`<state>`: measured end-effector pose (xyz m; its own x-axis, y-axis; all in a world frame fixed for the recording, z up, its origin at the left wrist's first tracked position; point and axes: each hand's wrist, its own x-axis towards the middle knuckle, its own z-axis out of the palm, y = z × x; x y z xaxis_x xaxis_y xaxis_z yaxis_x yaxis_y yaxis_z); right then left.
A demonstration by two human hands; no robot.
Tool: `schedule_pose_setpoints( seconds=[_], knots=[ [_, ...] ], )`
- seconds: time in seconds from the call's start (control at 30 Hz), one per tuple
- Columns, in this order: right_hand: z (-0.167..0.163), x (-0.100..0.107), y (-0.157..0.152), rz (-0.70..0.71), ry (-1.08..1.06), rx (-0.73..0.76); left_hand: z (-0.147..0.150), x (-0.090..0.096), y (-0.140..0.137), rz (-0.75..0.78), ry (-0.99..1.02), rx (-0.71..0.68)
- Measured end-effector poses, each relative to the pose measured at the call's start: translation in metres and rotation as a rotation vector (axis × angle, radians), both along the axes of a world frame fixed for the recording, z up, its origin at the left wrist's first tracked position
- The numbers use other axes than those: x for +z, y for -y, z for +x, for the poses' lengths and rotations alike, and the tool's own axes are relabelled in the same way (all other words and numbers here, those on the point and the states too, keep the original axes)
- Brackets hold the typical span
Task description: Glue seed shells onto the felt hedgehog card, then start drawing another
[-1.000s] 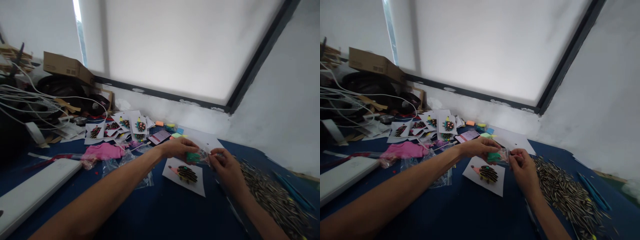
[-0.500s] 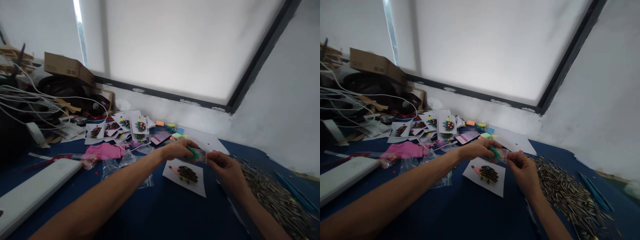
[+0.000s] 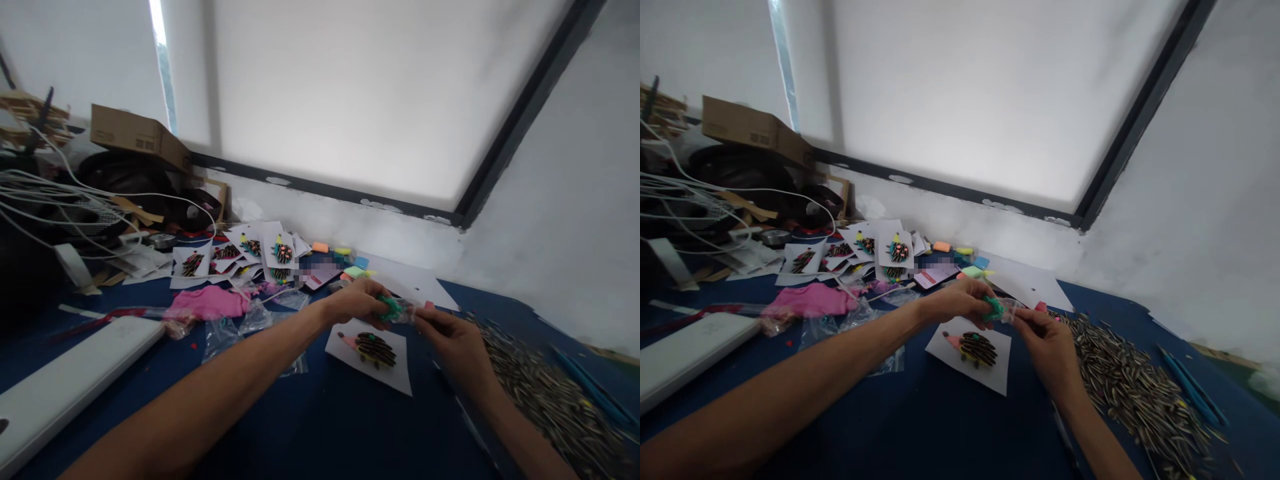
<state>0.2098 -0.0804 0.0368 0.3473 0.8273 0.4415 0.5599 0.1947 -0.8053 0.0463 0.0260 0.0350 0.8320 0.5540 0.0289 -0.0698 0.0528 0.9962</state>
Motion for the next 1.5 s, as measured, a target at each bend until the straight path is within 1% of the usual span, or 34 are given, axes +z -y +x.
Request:
schedule_pose_setpoints(
  seconds=[0.1, 0.17, 0.23, 0.33, 0.4, 0.57, 0.7, 0.8, 0.9, 1.13, 1.2, 1.27, 1.37, 1.4, 1.5],
  knots=[
    [0.003, 0.001, 0.000, -0.008, -0.003, -0.029, 0.000, 0.001, 0.000, 0.001, 0.019, -0.040],
    [0.005, 0.001, -0.001, -0.009, -0.007, -0.032, -0.001, 0.001, 0.001, 0.021, 0.008, -0.041],
    [0.004, 0.000, -0.001, -0.006, -0.024, -0.006, -0.003, 0.001, 0.001, 0.040, -0.016, -0.034],
    [-0.001, 0.000, -0.001, -0.014, -0.054, 0.075, -0.003, 0.000, 0.001, 0.035, -0.029, -0.030],
    [-0.005, 0.000, 0.000, -0.031, -0.067, 0.114, -0.002, -0.001, 0.000, 0.008, -0.009, -0.017],
    [-0.004, 0.001, 0.000, -0.049, -0.086, 0.115, 0.000, 0.002, 0.000, -0.034, 0.054, 0.022],
    [-0.004, 0.004, 0.000, -0.041, -0.117, 0.105, -0.001, 0.006, 0.001, -0.026, 0.058, 0.030],
    [-0.008, 0.006, 0.002, -0.044, -0.141, 0.138, -0.003, 0.007, 0.001, -0.008, 0.034, 0.057],
    [-0.012, 0.007, 0.003, -0.066, -0.129, 0.163, -0.004, 0.006, 0.001, 0.014, 0.026, 0.084],
    [-0.010, 0.005, 0.003, -0.068, -0.071, 0.133, -0.001, 0.006, 0.000, 0.055, 0.044, 0.128],
    [-0.008, 0.004, 0.003, -0.067, -0.042, 0.131, -0.001, 0.006, -0.001, 0.049, 0.049, 0.092],
    [-0.006, 0.003, 0.003, -0.061, -0.021, 0.124, -0.002, 0.006, -0.003, 0.040, 0.057, 0.021],
    [-0.004, 0.001, 0.002, -0.040, -0.015, 0.116, -0.004, 0.007, -0.004, 0.091, 0.050, -0.053],
    [-0.004, 0.001, 0.001, -0.040, -0.014, 0.123, -0.004, 0.006, -0.003, 0.129, 0.040, -0.043],
    [-0.004, 0.002, 0.002, -0.048, -0.023, 0.142, -0.003, 0.004, -0.001, 0.267, 0.001, 0.062]
  ],
)
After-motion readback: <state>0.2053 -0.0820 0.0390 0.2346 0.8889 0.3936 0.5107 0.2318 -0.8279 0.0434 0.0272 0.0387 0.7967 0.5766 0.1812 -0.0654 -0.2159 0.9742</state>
